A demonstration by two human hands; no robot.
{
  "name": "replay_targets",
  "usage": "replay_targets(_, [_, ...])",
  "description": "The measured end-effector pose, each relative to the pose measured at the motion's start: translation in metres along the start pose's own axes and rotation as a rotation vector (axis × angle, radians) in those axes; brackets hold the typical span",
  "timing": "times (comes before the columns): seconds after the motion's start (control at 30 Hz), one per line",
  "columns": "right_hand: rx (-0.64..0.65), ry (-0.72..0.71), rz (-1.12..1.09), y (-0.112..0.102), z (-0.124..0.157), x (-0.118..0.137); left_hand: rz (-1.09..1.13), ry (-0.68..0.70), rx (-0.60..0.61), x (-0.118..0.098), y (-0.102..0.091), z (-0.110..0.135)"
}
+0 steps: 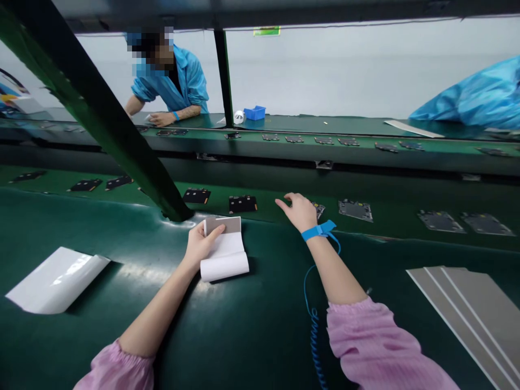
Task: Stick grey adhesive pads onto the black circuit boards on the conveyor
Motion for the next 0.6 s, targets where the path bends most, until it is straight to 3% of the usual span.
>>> replay_targets(0.13, [0.248,-0.177,-0.045,0.033,-0.012,0.038,0.011,0.005,0.010,-0.001,0.000,0.000])
replay_targets(0.2, [0.357,-0.161,-0.032,0.047,-0.019,0.045,0.019,0.008,0.003,-0.001,0.000,0.001])
replay_targets(0.27, [0.383,-0.113,-0.048,0.053,-0.023,0.044,0.031,0.011,-0.001,0.000,0.001,0.000])
replay_targets(0.5, [0.269,0.041,-0.558,0.036,-0.027,0.027,0.037,0.003,-0.008,0.002,0.001,0.000])
replay_targets(0.6, [0.056,0.006,-0.560,0.008,-0.029,0.034,0.024,-0.006,-0.005,0.003,0.001,0.000])
Point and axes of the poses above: each hand's wrist, its own z-axis away from the middle knuckle, its own y-axis out of the palm, x = y × z, the point moved 6 cm from there along -z, towards the middle knuckle, and after that the axes turned 10 degrees about -z, right-handed, at the moved point
